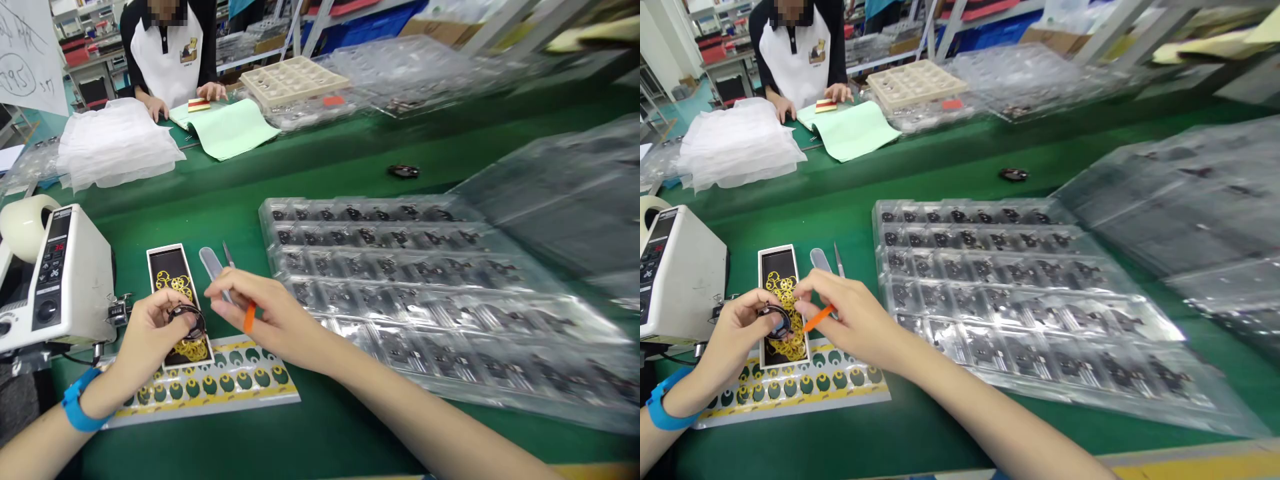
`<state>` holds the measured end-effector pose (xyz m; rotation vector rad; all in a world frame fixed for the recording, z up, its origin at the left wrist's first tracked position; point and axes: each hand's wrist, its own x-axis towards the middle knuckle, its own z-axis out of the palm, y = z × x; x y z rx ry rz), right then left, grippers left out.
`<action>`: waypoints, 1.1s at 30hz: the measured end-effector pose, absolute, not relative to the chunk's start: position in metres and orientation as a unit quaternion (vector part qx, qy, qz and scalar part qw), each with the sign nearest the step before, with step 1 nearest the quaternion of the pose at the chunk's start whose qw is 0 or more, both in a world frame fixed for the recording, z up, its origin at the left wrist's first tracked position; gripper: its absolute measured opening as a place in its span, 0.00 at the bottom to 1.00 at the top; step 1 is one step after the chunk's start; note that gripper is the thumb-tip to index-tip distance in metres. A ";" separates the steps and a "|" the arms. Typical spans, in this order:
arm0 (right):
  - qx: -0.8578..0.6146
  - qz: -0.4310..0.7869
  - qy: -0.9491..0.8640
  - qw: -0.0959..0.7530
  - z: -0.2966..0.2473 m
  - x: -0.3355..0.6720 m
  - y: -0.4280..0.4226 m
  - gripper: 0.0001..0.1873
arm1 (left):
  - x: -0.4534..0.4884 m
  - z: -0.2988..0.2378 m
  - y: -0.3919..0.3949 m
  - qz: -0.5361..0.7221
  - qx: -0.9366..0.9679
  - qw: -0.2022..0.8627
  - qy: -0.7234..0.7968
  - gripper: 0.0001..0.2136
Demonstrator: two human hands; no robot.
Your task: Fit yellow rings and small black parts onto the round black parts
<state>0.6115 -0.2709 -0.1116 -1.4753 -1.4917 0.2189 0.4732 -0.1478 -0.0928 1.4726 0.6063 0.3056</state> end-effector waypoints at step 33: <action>-0.579 0.361 -0.502 0.531 -0.123 0.597 -0.261 0.20 | 0.472 -0.098 -0.146 0.159 0.659 0.678 0.284 0.08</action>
